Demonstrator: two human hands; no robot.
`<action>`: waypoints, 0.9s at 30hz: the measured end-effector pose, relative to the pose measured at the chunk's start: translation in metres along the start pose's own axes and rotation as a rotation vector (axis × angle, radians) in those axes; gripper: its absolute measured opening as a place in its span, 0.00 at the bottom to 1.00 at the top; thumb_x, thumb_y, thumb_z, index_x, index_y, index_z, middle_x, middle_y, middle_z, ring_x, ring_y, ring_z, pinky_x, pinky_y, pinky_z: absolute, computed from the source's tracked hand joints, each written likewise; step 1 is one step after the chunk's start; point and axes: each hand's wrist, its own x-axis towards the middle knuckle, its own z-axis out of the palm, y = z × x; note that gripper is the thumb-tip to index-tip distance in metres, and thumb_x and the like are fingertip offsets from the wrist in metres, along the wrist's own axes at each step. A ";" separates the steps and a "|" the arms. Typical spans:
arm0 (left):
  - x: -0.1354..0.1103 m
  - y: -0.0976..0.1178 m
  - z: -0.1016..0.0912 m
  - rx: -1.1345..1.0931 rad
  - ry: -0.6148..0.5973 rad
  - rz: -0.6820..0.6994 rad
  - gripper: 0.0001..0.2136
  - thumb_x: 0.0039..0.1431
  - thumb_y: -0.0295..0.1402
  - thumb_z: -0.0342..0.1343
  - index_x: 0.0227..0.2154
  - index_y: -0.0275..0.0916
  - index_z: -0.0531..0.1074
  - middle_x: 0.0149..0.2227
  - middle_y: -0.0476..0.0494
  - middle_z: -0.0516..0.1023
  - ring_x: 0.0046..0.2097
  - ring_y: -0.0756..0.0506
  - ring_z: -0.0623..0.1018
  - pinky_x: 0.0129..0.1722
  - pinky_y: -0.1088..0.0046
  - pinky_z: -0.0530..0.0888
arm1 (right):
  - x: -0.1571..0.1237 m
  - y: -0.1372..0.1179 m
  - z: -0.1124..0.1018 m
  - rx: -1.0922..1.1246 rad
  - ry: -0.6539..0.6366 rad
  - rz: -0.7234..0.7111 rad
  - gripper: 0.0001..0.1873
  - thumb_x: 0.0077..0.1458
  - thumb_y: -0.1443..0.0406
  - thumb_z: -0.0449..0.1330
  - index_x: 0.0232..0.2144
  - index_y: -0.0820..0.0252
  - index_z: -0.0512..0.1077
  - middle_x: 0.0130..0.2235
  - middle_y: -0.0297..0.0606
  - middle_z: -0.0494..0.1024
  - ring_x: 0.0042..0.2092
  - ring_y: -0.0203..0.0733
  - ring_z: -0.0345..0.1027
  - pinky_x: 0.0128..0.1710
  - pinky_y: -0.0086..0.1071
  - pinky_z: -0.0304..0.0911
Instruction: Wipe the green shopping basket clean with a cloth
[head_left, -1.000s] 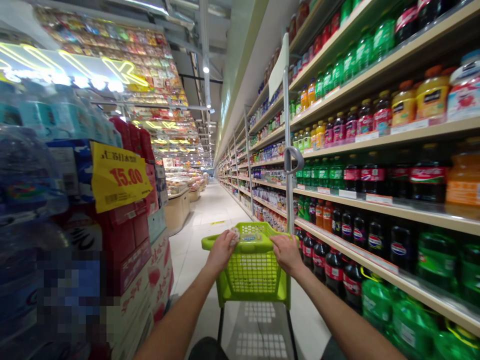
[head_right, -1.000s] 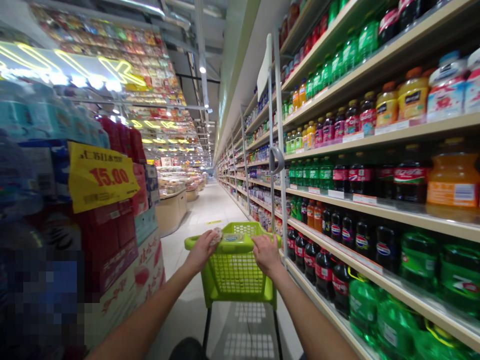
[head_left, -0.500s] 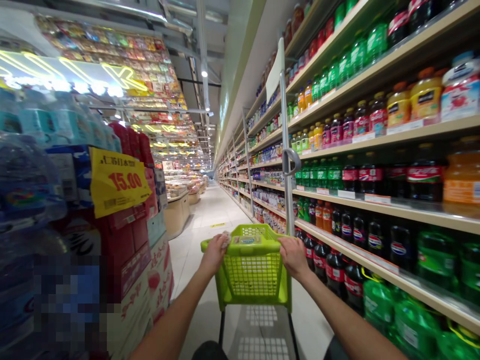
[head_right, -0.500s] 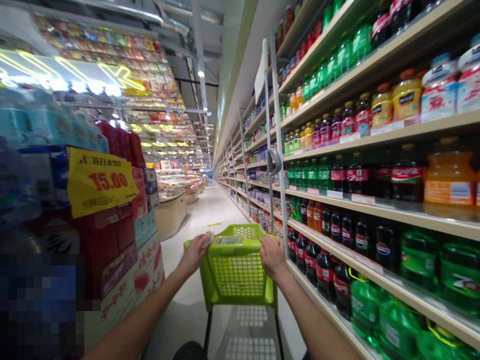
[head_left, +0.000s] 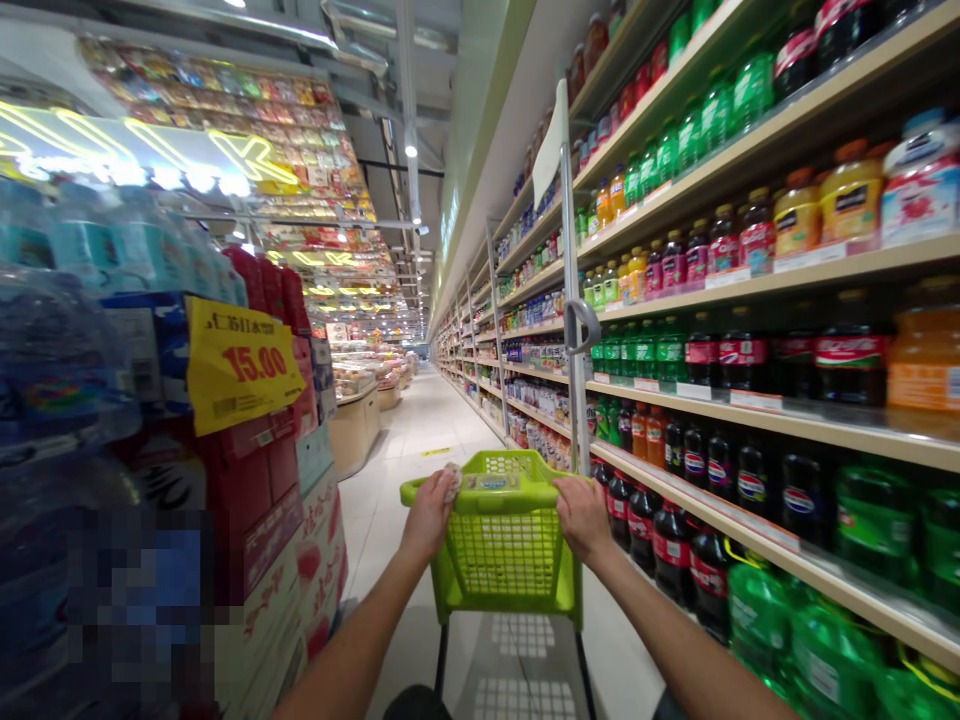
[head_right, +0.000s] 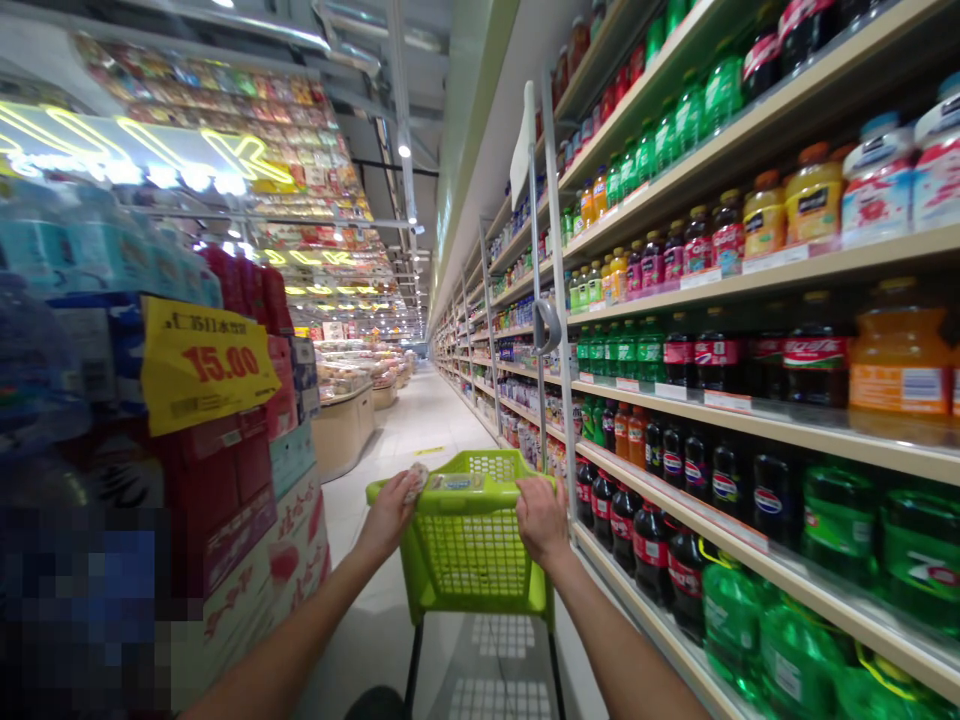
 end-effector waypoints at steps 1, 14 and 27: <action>-0.001 -0.003 0.001 0.020 0.024 -0.026 0.20 0.52 0.25 0.43 0.50 0.39 0.62 0.53 0.41 0.66 0.55 0.44 0.65 0.55 0.59 0.62 | 0.000 -0.001 0.001 0.004 0.004 0.010 0.17 0.54 0.68 0.44 0.41 0.58 0.70 0.42 0.40 0.74 0.47 0.44 0.62 0.53 0.46 0.43; -0.022 -0.003 0.021 0.113 0.049 0.187 0.19 0.59 0.26 0.38 0.52 0.42 0.60 0.58 0.44 0.60 0.61 0.46 0.54 0.59 0.59 0.57 | -0.001 0.008 0.002 0.016 0.015 -0.043 0.18 0.54 0.68 0.43 0.43 0.59 0.68 0.44 0.41 0.73 0.48 0.44 0.61 0.53 0.45 0.45; 0.005 0.039 0.025 0.012 -0.050 0.256 0.18 0.57 0.26 0.42 0.50 0.38 0.63 0.55 0.40 0.64 0.57 0.44 0.63 0.56 0.61 0.62 | -0.003 0.013 0.000 0.019 0.017 -0.056 0.19 0.54 0.68 0.43 0.44 0.62 0.68 0.45 0.43 0.72 0.49 0.45 0.61 0.54 0.47 0.44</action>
